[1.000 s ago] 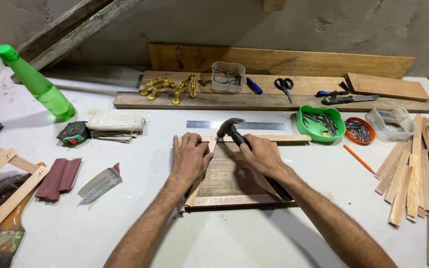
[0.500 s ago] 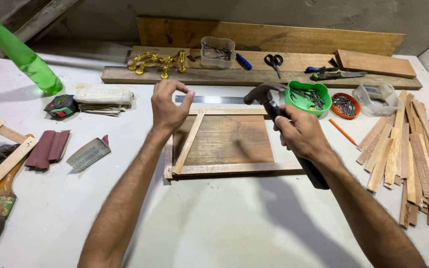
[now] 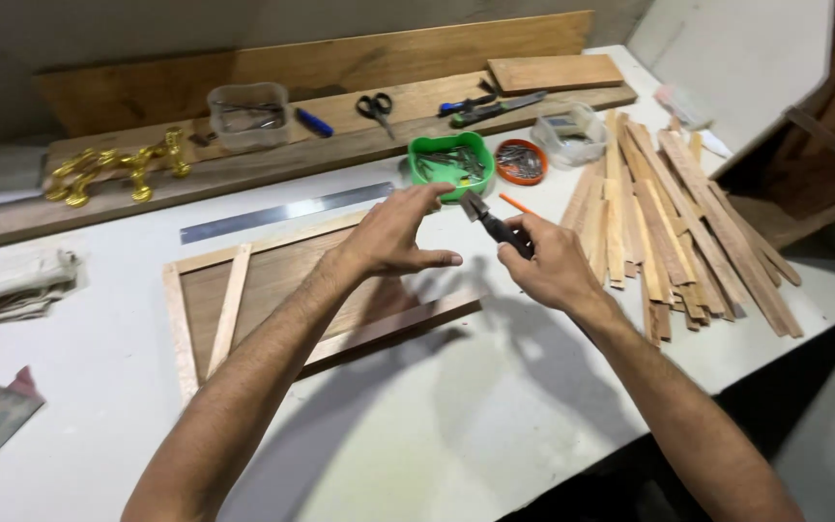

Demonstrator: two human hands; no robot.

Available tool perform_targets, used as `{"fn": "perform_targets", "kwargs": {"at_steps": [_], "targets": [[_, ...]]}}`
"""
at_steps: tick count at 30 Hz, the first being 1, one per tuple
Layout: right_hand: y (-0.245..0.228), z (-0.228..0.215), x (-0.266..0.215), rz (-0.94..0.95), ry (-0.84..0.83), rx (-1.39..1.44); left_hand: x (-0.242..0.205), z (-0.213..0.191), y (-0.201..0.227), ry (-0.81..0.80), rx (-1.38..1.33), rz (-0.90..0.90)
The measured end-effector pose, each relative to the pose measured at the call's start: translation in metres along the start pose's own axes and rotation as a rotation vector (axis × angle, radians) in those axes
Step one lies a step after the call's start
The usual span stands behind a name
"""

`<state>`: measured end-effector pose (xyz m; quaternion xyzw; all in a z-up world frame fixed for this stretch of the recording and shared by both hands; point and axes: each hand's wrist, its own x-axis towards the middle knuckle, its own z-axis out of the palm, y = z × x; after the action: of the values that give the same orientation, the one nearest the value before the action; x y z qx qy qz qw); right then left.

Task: Making a wooden frame by hammering nails into wood strips and sanding edges.

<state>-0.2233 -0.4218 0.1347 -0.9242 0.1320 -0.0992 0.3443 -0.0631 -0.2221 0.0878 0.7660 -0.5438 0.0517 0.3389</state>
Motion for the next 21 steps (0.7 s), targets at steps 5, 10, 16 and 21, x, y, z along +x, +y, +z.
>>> {"fn": "perform_targets", "kwargs": {"at_steps": [5, 10, 16, 21], "targets": [[0.07, 0.01, -0.005, -0.097, 0.095, -0.206, 0.034, 0.045, 0.02, -0.187, 0.02, -0.018], [0.112, 0.029, -0.011, -0.024, 0.086, -0.284, 0.051, 0.083, 0.017, -0.337, 0.151, -0.078], [0.121, 0.033, -0.014, -0.122, 0.092, -0.361, 0.059, 0.094, 0.024, -0.568, 0.316, -0.171], [0.129, 0.024, -0.001, -0.145, 0.146, -0.218, 0.067, 0.086, 0.019, -0.486, 0.266, -0.168]]}}
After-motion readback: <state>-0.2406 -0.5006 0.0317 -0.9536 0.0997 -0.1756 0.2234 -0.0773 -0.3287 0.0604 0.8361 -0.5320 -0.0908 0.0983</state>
